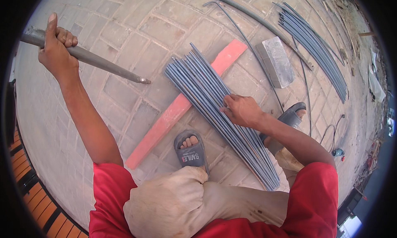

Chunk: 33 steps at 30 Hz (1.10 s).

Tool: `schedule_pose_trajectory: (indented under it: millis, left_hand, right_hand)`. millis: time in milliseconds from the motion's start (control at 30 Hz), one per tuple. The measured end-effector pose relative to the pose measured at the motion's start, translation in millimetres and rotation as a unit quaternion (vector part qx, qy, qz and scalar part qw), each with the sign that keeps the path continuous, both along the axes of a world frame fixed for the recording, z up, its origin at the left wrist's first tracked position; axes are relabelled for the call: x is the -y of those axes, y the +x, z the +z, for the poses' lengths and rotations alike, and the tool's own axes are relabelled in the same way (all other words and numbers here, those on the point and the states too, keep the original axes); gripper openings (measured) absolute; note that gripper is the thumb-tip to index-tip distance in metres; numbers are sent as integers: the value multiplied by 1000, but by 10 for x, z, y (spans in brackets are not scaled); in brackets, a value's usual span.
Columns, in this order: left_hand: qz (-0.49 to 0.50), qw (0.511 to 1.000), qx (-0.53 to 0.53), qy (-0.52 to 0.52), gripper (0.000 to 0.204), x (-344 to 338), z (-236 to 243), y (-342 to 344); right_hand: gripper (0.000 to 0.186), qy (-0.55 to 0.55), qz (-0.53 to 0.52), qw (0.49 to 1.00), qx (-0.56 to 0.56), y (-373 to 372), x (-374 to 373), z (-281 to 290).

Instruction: The person bends metal rods by hand using a metal pipe as a lever against a fixed support on the ground.

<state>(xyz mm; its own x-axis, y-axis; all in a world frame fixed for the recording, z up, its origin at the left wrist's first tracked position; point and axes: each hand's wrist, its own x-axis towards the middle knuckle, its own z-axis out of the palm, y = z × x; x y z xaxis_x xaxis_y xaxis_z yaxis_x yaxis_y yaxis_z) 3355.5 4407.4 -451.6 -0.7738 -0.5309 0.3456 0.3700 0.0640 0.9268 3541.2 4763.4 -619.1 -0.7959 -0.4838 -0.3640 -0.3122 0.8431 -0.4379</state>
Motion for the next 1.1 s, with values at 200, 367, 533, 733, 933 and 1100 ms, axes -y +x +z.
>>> schedule_pose_trajectory:
  millis: [200, 367, 533, 733, 933, 1100]
  left_hand:
    - [-135, 986, 83, 49, 39, 46, -1070, 299]
    - [-84, 987, 91, 105, 50, 114, -1041, 416]
    - [-64, 983, 117, 124, 53, 189, -923, 681]
    - [-31, 977, 128, 165, 50, 136, -412, 1073]
    - [17, 969, 134, 207, 46, -65, -491, 1434]
    - [11, 966, 164, 197, 43, -318, -666, 1628]
  right_hand:
    - [35, 27, -31, 999, -36, 772, 305, -325]
    - [39, 4, -94, 993, -70, 742, 288, -352]
    - [40, -33, -110, 991, -75, 752, 154, -437]
    - [41, -8, -145, 987, -70, 683, -49, -383]
    - [34, -16, -271, 955, -118, 560, -216, -181]
    - [30, -27, -83, 989, -123, 932, 403, -255]
